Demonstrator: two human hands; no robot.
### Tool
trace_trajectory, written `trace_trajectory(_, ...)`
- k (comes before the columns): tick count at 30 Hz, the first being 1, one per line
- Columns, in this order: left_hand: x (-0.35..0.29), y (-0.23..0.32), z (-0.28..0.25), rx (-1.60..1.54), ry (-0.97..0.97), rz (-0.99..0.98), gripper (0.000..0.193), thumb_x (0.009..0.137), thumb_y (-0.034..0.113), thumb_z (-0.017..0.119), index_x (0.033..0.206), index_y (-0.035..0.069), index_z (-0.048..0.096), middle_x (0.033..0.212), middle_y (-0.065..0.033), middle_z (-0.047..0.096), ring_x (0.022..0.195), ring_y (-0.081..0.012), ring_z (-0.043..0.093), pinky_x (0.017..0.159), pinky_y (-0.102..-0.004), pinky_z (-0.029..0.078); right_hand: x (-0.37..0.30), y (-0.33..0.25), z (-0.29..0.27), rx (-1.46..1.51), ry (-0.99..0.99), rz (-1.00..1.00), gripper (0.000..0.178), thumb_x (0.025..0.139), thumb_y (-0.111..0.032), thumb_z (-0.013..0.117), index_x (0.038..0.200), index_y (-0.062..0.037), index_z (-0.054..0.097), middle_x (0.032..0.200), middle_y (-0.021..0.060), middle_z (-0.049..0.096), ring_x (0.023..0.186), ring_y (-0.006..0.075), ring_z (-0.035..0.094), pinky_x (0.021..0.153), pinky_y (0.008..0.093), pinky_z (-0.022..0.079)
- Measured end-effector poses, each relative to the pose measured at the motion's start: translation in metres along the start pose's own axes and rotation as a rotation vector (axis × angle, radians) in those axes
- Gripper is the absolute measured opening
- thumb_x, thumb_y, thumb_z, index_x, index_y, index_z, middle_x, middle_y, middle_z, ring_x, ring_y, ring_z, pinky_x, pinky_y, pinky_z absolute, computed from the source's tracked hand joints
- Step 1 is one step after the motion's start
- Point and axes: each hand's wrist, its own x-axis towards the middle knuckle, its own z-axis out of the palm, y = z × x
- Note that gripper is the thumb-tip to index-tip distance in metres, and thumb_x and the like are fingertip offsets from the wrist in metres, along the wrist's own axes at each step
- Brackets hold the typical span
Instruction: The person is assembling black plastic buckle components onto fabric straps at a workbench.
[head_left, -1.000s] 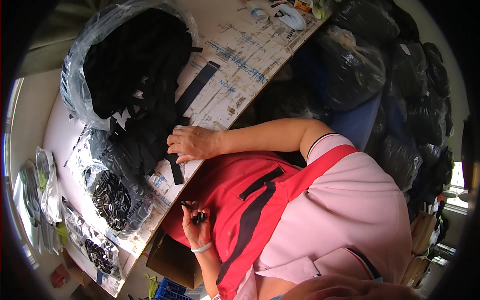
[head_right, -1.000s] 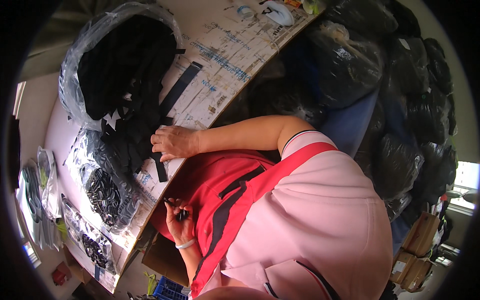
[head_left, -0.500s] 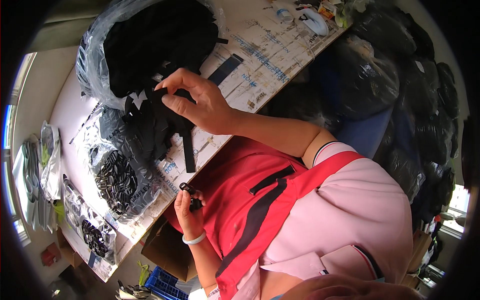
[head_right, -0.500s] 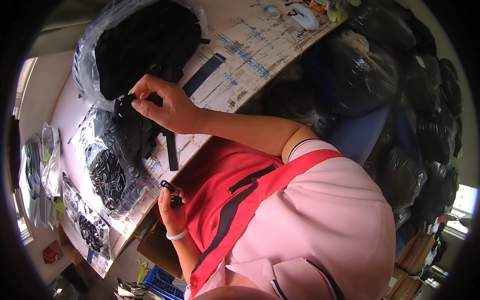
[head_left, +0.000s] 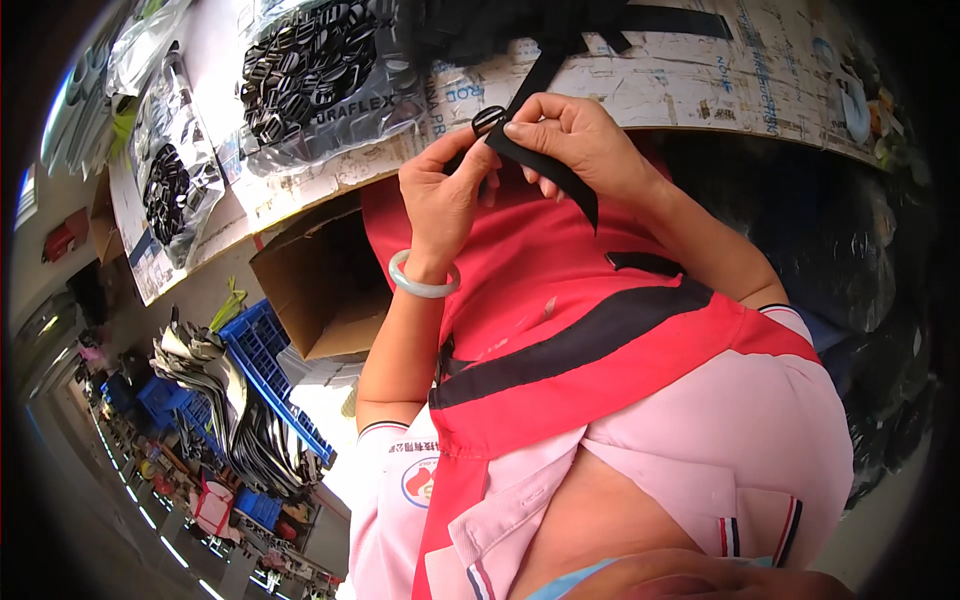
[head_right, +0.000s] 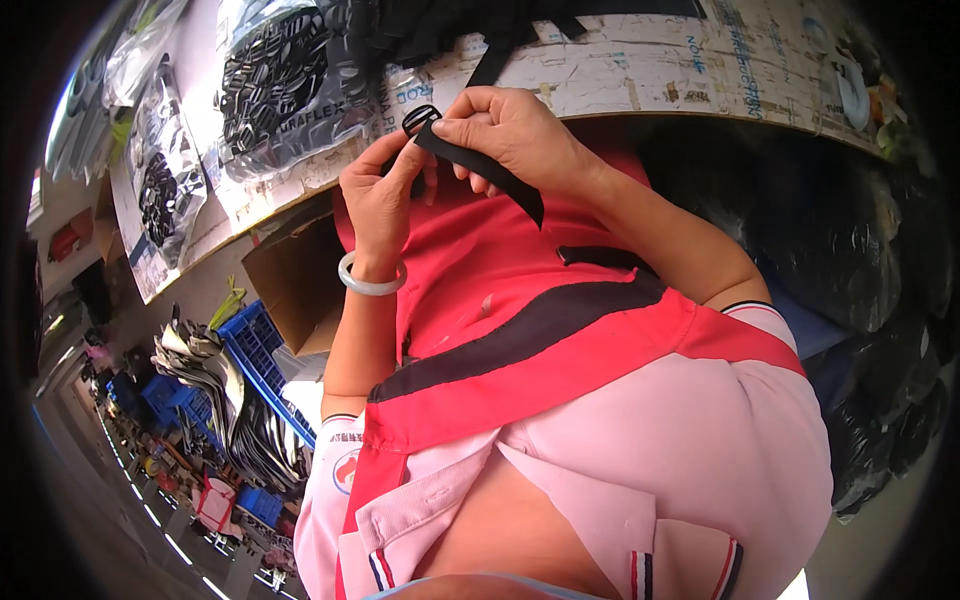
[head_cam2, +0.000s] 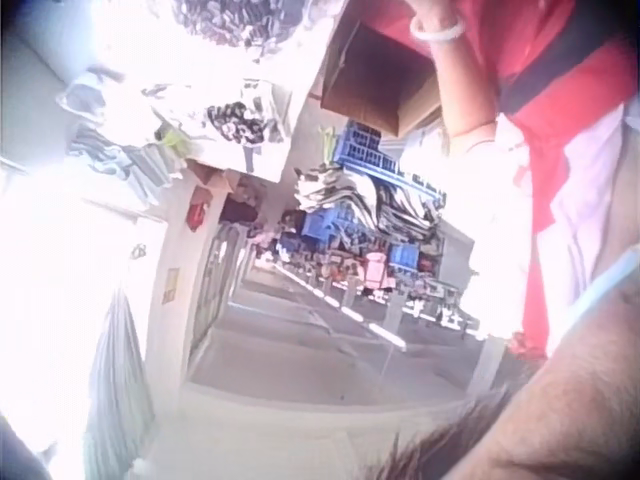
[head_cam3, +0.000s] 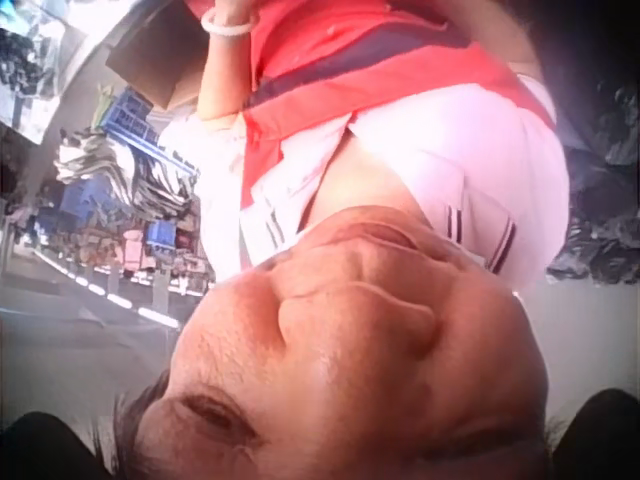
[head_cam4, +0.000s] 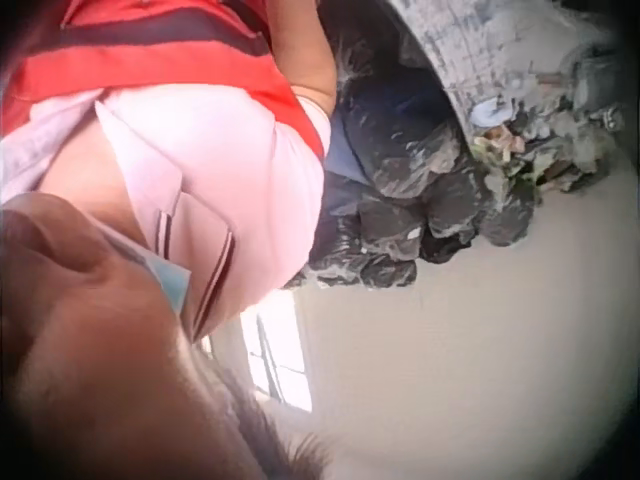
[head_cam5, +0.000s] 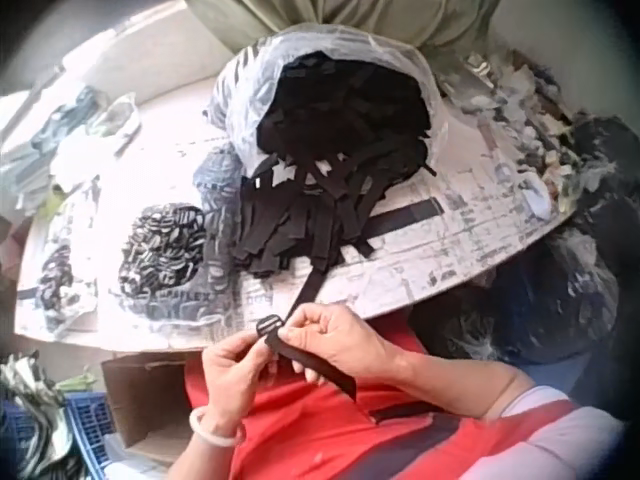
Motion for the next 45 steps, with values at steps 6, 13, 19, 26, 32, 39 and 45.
trace_trajectory(6,-0.005,-0.017,-0.004,0.251,0.099,0.152,0.015,0.085,0.003,0.069,0.099,-0.002,0.067,0.071,-0.0022,0.062,0.059,-0.0096,0.057,0.053,-0.0219,0.045,0.012,0.02,0.002,0.233,0.0,0.057,0.021,0.095,-0.024,0.059,0.096,-0.0031,0.056,0.071,0.0036,0.062,0.055,0.0065,0.059,0.048,0.0184,0.049)
trace_trajectory(13,-0.005,-0.02,-0.019,0.76,0.071,0.593,0.022,0.079,-0.005,0.067,0.099,0.003,0.067,0.08,-0.0122,0.062,0.065,-0.0221,0.064,0.057,-0.0284,0.048,0.019,0.034,0.009,0.338,0.028,-0.048,0.03,0.095,-0.027,0.059,0.108,-0.0001,0.057,0.079,0.0051,0.063,0.063,0.0085,0.061,0.056,0.0212,0.052)
trace_trajectory(19,-0.012,-0.015,-0.024,-0.372,0.011,-0.265,0.02,0.09,0.013,0.066,0.1,-0.005,0.067,0.076,-0.0058,0.063,0.055,-0.0107,0.056,0.049,-0.0214,0.045,0.024,0.034,0.003,0.059,-0.053,-0.044,0.022,0.094,-0.023,0.063,0.103,-0.0034,0.065,0.082,0.0008,0.063,0.073,0.0057,0.059,0.067,0.0185,0.049)
trace_trajectory(26,-0.015,-0.023,-0.021,-0.278,0.125,-0.131,0.023,0.091,0.014,0.065,0.1,-0.007,0.067,0.074,-0.0086,0.064,0.053,-0.0139,0.06,0.043,-0.0227,0.045,0.004,0.028,0.025,-0.211,0.121,-0.563,0.013,0.089,-0.01,0.067,0.101,-0.0044,0.067,0.079,-0.0012,0.061,0.071,0.0046,0.057,0.063,0.0188,0.045)
trace_trajectory(32,-0.018,-0.018,-0.013,-0.188,0.188,0.009,0.02,0.09,0.011,0.066,0.101,-0.006,0.067,0.081,-0.01,0.068,0.059,-0.0121,0.063,0.045,-0.0221,0.05,0.007,0.021,0.017,-0.235,0.095,-0.089,0.014,0.09,-0.015,0.066,0.092,-0.0019,0.061,0.071,-0.0007,0.061,0.053,0.0038,0.055,0.046,0.0168,0.044)
trace_trajectory(39,-0.025,-0.027,-0.017,0.006,0.165,0.256,0.015,0.083,-0.001,0.069,0.099,-0.001,0.07,0.088,-0.0061,0.067,0.066,-0.0086,0.061,0.053,-0.0207,0.052,0.008,0.04,0.023,-0.02,0.088,-0.04,0.013,0.092,-0.013,0.063,0.092,-0.002,0.056,0.073,0.0029,0.062,0.059,0.0075,0.061,0.052,0.0201,0.052)
trace_trajectory(45,-0.029,-0.021,-0.028,0.019,0.075,0.336,0.021,0.08,-0.009,0.067,0.099,-0.001,0.07,0.096,-0.0085,0.063,0.072,-0.0115,0.063,0.059,-0.021,0.053,0.002,0.037,0.04,0.07,0.121,-0.173,0.02,0.096,-0.015,0.058,0.11,-0.0007,0.058,0.081,0.0049,0.063,0.074,0.0094,0.065,0.063,0.0226,0.056)
